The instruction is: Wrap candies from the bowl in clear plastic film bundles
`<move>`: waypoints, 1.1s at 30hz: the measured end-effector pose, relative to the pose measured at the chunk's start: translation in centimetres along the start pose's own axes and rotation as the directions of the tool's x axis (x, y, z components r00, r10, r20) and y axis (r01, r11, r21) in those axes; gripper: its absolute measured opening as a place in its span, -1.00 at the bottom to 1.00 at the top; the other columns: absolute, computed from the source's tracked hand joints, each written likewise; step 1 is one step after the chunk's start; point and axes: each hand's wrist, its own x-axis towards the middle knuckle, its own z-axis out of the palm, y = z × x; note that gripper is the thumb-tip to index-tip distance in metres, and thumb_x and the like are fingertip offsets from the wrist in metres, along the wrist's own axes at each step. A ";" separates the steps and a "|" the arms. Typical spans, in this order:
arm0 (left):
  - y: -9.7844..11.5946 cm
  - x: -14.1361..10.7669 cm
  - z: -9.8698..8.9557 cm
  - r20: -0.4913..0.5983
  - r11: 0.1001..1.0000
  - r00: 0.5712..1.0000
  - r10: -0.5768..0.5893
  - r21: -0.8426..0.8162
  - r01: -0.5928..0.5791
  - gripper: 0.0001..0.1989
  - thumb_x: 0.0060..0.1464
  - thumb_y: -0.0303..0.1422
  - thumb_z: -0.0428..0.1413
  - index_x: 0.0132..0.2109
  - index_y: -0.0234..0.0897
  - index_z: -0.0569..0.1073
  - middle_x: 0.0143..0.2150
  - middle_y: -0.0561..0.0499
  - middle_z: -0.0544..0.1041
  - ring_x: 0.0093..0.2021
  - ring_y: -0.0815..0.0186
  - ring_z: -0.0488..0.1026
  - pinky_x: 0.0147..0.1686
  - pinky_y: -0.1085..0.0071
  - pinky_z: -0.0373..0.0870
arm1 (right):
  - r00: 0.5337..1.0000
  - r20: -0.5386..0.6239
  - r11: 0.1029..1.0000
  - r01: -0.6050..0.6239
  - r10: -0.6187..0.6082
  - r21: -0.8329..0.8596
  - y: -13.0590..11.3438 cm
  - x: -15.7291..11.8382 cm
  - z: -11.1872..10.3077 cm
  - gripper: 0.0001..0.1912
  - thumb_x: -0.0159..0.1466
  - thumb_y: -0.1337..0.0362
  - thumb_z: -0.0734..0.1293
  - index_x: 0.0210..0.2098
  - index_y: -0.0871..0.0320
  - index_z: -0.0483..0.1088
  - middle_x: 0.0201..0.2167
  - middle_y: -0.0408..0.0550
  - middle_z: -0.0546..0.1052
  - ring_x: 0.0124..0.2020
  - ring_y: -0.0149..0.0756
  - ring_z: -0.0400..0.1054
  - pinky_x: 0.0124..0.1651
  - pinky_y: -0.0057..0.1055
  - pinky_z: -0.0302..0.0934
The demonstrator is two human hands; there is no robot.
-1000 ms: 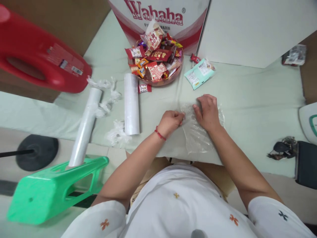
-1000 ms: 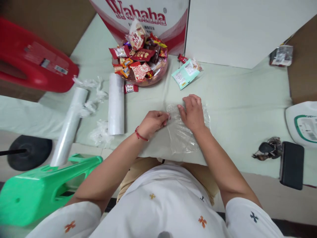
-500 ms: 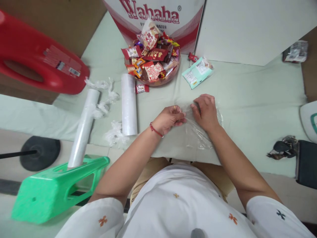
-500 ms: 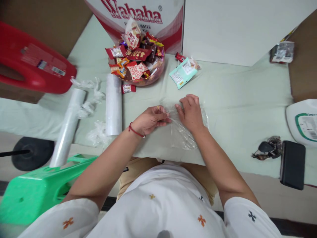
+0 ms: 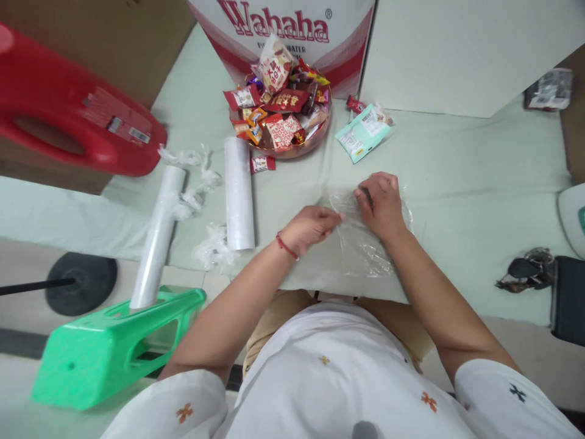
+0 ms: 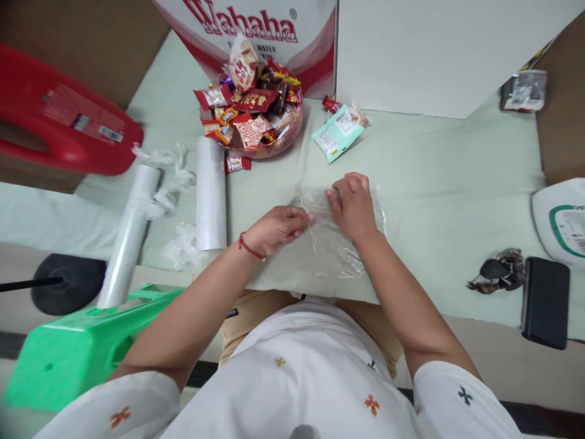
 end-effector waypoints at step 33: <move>-2.3 -2.5 2.6 -0.296 0.664 0.823 0.484 0.738 -0.125 -0.89 0.18 -0.41 0.14 -0.34 -0.26 0.50 -0.24 -0.05 0.51 -0.30 0.25 0.45 -0.27 0.37 0.31 | 0.988 0.024 0.988 -0.153 0.154 -0.014 2.0 3.3 -3.5 -0.82 0.41 0.18 0.23 -0.23 0.08 0.43 -0.27 -0.03 0.55 -0.28 -0.17 0.37 -0.21 -0.25 0.24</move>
